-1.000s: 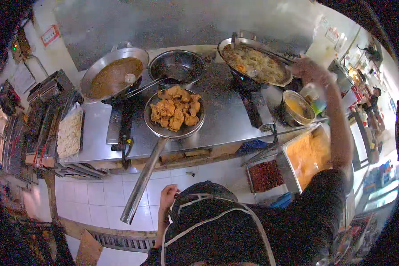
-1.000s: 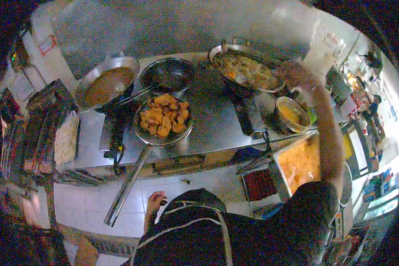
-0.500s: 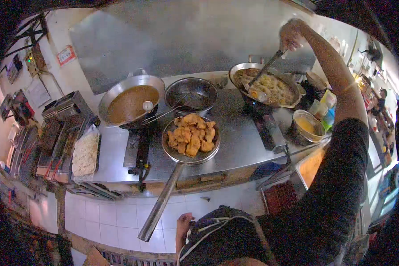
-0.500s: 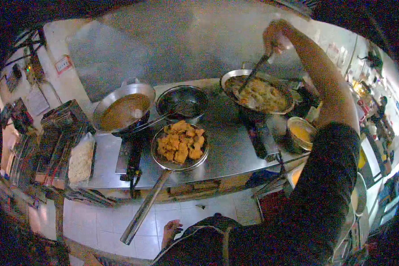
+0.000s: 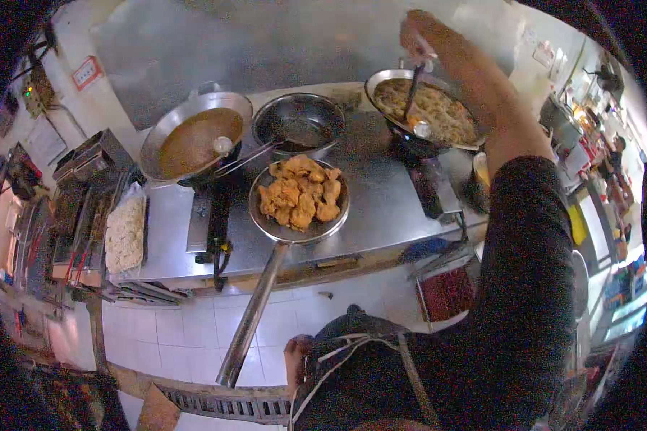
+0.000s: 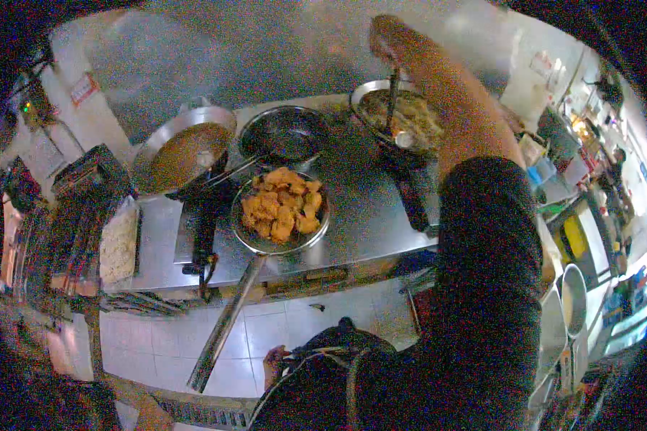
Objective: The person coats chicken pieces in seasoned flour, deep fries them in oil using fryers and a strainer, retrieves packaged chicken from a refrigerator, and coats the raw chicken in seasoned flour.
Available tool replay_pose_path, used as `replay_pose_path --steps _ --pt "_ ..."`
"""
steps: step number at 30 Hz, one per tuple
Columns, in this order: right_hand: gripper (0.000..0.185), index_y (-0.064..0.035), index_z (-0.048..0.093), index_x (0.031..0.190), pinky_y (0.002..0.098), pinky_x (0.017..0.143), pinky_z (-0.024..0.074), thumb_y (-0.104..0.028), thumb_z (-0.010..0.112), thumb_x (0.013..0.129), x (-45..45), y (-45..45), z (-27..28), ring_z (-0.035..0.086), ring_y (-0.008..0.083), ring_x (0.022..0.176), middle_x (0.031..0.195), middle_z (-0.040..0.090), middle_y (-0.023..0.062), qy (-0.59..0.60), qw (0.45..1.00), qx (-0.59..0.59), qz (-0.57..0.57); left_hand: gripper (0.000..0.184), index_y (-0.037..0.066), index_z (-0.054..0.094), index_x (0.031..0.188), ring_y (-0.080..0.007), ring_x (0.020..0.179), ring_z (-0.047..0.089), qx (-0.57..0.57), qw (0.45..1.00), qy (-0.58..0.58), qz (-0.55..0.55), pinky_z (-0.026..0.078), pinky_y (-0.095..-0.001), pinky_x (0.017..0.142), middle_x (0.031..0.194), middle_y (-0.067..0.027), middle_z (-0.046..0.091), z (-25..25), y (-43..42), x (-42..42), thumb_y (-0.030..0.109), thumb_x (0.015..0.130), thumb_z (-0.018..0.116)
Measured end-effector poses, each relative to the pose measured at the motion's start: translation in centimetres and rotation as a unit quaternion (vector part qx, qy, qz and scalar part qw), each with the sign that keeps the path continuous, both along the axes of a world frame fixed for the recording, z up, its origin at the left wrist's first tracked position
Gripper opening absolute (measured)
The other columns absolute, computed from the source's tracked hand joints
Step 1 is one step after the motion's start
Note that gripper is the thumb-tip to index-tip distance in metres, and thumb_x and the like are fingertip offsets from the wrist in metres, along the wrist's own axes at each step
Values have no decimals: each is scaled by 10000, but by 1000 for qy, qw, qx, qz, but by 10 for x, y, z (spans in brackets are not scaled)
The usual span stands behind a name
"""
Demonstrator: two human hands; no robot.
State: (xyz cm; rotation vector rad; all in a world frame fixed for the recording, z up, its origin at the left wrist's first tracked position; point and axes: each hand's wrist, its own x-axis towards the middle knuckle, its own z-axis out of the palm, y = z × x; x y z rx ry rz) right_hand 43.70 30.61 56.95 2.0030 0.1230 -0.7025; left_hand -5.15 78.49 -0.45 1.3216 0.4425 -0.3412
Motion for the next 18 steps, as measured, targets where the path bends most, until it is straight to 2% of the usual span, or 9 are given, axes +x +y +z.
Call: replay_pose_path --steps 1,4,9,11,13,15,17,18 --pt "214 -71 671 788 333 559 492 -283 646 771 3 3 -14 634 180 693 775 660 80 -32 999 19 -7 226 1 592 946 -122 672 551 -5 1000 10 7 445 -261 586 797 -64 624 27 -10 12 210 859 596" --pt "235 -81 673 823 333 611 492 -307 627 776 7 21 -59 632 192 749 820 659 82 -140 984 108 -28 231 6 595 956 -119 657 546 -15 999 3 35 441 -256 568 787 -73 628 26 -19 21 214 858 597" --pt "280 -98 677 882 334 696 491 -348 595 785 -9 52 -153 627 212 842 896 656 87 -335 886 305 -98 296 -13 587 991 -122 619 555 -40 999 5 10 452 -254 566 766 -82 638 12 -16 22 252 859 603" --pt "300 -105 679 906 334 731 491 -364 582 789 -17 67 -189 625 220 879 926 655 88 -403 838 337 -146 363 44 561 1078 -210 691 613 -8 999 34 -26 504 -300 603 888 -123 631 -7 -13 23 285 816 630" --pt "321 -112 680 929 335 765 491 -380 569 792 -30 76 -211 623 228 917 956 654 90 -467 786 355 -197 381 38 554 1088 -213 704 615 2 999 38 -36 509 -310 616 897 -130 631 11 -15 23 295 817 625" --pt "343 -124 670 983 343 808 480 -386 546 799 -63 92 -197 606 231 980 1017 643 89 -507 731 386 -245 399 32 547 1098 -215 717 617 11 998 42 -39 514 -320 629 907 -138 631 19 -12 24 305 818 621" --pt "368 -133 647 1042 351 850 462 -391 540 802 -77 85 -189 562 253 1065 1115 607 86 -443 754 402 -271 381 27 542 1111 -212 735 616 -28 999 24 -40 513 -330 657 908 -136 632 19 -6 23 281 835 607" --pt "286 -171 672 946 324 757 485 -347 616 727 -59 60 -222 609 180 963 1001 653 27 -537 725 382 -200 381 27 542 1111 -212 735 616 -26 999 22 -39 513 -330 657 908 -136 632 21 -5 23 281 835 607"
